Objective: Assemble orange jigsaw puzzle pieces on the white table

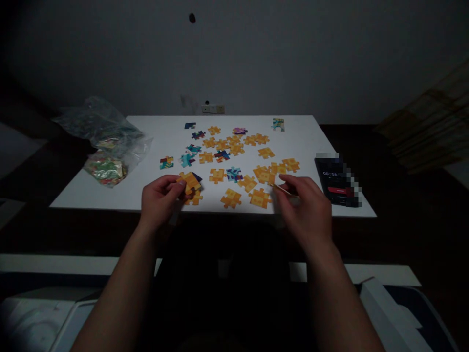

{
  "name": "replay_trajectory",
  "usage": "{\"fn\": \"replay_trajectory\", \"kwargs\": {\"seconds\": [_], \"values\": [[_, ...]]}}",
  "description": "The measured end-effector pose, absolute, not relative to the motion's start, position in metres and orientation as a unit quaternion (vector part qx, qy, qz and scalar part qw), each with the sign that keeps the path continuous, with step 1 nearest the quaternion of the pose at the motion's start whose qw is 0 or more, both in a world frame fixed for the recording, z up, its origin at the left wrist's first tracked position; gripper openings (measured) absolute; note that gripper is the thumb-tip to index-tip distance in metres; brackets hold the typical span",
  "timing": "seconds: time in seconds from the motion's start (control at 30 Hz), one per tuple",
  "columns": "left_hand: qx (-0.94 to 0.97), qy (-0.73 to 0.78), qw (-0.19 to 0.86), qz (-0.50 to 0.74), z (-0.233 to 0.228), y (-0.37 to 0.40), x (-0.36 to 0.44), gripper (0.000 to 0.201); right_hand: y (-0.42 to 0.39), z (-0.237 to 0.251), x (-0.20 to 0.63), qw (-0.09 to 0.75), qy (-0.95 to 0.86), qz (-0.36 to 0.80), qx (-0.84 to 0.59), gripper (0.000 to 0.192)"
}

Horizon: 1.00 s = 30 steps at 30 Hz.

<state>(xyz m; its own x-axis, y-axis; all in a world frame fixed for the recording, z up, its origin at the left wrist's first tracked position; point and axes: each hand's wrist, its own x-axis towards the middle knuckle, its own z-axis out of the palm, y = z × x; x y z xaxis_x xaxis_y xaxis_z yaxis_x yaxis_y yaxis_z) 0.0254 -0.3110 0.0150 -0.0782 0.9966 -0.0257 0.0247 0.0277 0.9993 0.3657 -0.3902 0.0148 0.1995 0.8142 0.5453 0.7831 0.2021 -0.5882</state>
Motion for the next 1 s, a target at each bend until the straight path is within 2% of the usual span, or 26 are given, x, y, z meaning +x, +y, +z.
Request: {"fn": "replay_trajectory", "kwargs": {"seconds": [0.03,0.1,0.2,0.27,0.4,0.57,1.0], "values": [[0.479,0.529,0.485,0.506,0.015,-0.311,0.025,0.034,-0.390,0.018,0.347,0.495,-0.597,0.043,-0.630,0.029],[0.480,0.523,0.493,0.503,0.015,-0.311,0.023,0.034,-0.385,0.020,0.302,0.569,-0.538,0.181,-0.595,0.026],[0.478,0.511,0.505,0.505,0.013,-0.311,0.020,0.036,-0.369,0.013,0.236,0.556,-0.497,0.417,-0.519,0.034],[0.474,0.503,0.514,0.508,0.012,-0.311,0.017,0.035,-0.355,0.008,0.208,0.552,-0.463,0.479,-0.501,0.042],[0.459,0.490,0.537,0.510,0.012,-0.312,0.014,0.030,-0.337,0.005,0.193,0.547,-0.431,0.507,-0.508,0.052],[0.456,0.483,0.552,0.505,0.014,-0.311,0.014,0.030,-0.336,0.008,0.196,0.539,-0.416,0.527,-0.509,0.056],[0.456,0.470,0.554,0.514,0.013,-0.307,0.017,0.032,-0.340,0.005,0.190,0.545,-0.424,0.531,-0.491,0.042]]}}
